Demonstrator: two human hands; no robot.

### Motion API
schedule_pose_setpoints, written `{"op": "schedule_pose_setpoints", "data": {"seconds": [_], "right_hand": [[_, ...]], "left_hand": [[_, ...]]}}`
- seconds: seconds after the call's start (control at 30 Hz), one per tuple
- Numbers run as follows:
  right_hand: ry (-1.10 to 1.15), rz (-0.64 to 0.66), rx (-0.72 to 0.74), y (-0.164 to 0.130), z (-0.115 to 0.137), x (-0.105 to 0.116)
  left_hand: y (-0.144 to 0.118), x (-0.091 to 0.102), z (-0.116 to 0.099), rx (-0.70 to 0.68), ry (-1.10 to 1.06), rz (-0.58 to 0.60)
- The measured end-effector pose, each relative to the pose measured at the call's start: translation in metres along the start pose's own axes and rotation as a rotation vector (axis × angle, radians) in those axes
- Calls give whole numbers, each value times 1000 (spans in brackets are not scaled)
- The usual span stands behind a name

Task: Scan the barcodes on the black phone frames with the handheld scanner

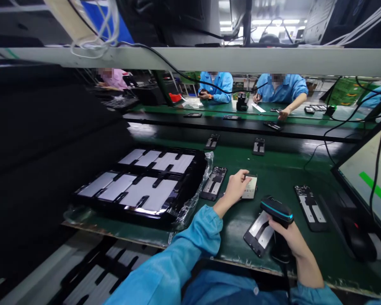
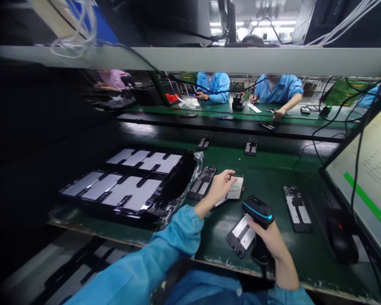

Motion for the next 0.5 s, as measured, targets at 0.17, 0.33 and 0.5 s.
{"op": "schedule_pose_setpoints", "data": {"seconds": [0.17,0.33,0.5], "right_hand": [[285,42,6,10,5,21],[282,-3,-33,19,6,23],[302,-248,32,-20,3,32]], "left_hand": [[-51,-66,8,126,-324,458],[-74,-76,-11,-111,-139,516],[-112,-58,-12,-135,185,465]]}}
Point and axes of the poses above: each hand's wrist, its own y-axis towards the middle knuckle, its own x-axis out of the back of the hand, z = x × y, the point moved 6 cm from there along y, towards the middle knuckle, and after that the axes turned 4 degrees about -x, right-handed, at the moved point
